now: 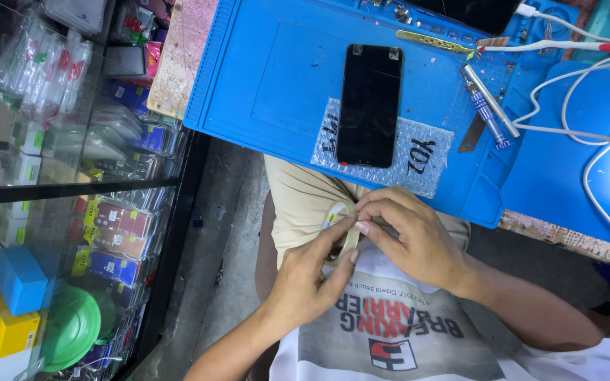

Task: The person peels a strip of adhesive from a roll by hand and applies it to the internal edges of a phone housing, pressing it down with their fingers before trimming or adjusting it.

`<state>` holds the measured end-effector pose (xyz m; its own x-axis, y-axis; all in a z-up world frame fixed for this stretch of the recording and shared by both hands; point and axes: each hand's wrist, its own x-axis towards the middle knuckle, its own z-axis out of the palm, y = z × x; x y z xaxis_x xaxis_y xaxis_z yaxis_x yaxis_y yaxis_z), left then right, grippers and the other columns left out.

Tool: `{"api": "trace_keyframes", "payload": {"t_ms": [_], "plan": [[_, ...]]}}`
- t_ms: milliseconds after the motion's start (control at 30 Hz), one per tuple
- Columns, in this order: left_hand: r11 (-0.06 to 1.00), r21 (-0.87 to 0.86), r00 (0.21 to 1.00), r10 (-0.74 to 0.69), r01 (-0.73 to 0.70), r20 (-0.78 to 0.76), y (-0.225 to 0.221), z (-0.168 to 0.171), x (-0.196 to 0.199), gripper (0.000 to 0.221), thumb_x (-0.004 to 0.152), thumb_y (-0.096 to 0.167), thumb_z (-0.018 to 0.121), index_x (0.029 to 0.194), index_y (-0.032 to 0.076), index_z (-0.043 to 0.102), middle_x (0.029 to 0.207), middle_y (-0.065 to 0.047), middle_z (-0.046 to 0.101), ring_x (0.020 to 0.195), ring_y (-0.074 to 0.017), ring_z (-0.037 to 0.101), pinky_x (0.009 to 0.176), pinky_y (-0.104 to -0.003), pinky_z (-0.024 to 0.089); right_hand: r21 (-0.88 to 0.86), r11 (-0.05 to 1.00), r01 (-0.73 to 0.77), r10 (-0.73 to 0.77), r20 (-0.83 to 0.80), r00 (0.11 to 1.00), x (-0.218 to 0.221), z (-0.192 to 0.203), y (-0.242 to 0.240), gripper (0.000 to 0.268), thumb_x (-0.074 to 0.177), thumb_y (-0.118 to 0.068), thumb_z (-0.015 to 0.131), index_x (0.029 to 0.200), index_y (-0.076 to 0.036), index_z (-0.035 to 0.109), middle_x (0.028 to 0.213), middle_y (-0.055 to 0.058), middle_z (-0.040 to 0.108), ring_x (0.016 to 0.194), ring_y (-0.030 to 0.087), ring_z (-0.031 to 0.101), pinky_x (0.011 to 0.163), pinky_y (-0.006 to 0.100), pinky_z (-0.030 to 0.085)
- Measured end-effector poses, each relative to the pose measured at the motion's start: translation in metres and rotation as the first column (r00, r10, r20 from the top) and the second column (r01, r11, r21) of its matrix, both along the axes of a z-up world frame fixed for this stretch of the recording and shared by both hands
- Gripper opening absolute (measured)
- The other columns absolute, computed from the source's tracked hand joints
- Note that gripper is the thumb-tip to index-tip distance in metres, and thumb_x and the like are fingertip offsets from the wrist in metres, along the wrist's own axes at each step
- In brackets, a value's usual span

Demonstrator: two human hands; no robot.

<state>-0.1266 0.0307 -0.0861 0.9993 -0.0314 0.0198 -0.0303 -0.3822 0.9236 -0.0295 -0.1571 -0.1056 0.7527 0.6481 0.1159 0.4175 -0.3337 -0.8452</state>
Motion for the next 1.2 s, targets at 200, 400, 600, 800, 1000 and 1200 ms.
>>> {"api": "trace_keyframes", "payload": {"t_ms": [200,400,600,800,1000,1200], "plan": [[0.967,-0.226,0.993,0.108,-0.116,-0.049,-0.007,-0.019,-0.005,0.024,0.103,0.01,0.065,0.121,0.001,0.051,0.08,-0.008,0.073,0.073,-0.0161,0.068,0.067,-0.028,0.054,-0.078,0.99,-0.121,0.118,-0.049,0.992,0.031,0.003,-0.008,0.015,0.095,-0.016,0.068,0.099,-0.002,0.066,0.112,0.009,0.069,0.105,0.026,0.068,0.088,0.038,0.055],[0.841,-0.373,0.904,0.276,-0.392,-0.327,-0.024,-0.036,0.016,0.019,0.103,0.013,0.062,0.108,0.004,0.045,0.063,0.0,0.059,0.054,-0.0047,0.054,0.049,-0.022,0.042,-0.204,0.972,-0.116,0.121,0.011,0.993,0.084,0.011,0.017,0.016,0.095,-0.021,0.07,0.095,-0.005,0.068,0.122,0.011,0.06,0.106,0.028,0.062,0.081,0.038,0.051],[0.817,-0.431,0.917,0.281,-0.384,-0.284,-0.031,-0.041,0.022,0.021,0.106,0.01,0.061,0.113,0.004,0.042,0.064,0.002,0.054,0.055,-0.0041,0.045,0.05,-0.022,0.036,-0.228,0.967,-0.115,0.151,0.146,0.978,0.101,0.009,0.03,0.015,0.092,-0.019,0.075,0.092,-0.005,0.072,0.12,0.011,0.06,0.111,0.03,0.057,0.095,0.041,0.047],[0.776,-0.477,0.899,0.261,-0.412,-0.353,-0.028,-0.048,0.018,0.021,0.105,0.01,0.059,0.111,0.005,0.04,0.062,0.002,0.056,0.053,-0.0039,0.048,0.048,-0.022,0.039,-0.206,0.974,-0.094,0.133,0.182,0.974,0.096,0.002,0.032,0.012,0.09,-0.018,0.077,0.09,-0.006,0.073,0.118,0.01,0.061,0.108,0.03,0.056,0.095,0.041,0.047],[0.762,-0.473,0.878,0.262,-0.443,-0.401,-0.028,-0.058,0.022,0.022,0.105,0.008,0.057,0.118,0.004,0.04,0.062,0.0,0.055,0.051,-0.0052,0.049,0.047,-0.022,0.039,-0.124,0.992,0.008,0.026,0.27,0.962,0.087,-0.011,0.036,0.02,0.095,-0.018,0.077,0.102,-0.004,0.065,0.12,0.008,0.062,0.112,0.028,0.058,0.099,0.041,0.048],[0.686,-0.605,0.89,0.143,-0.405,-0.433,-0.03,-0.071,0.017,0.05,0.103,0.001,0.046,0.15,0.004,0.031,0.082,-0.009,0.064,0.065,-0.012,0.063,0.062,-0.025,0.055,-0.144,0.989,0.021,0.032,0.355,0.934,0.073,-0.006,0.033,0.024,0.092,-0.019,0.078,0.109,-0.006,0.066,0.118,0.011,0.061,0.11,0.031,0.058,0.096,0.043,0.048]]}}
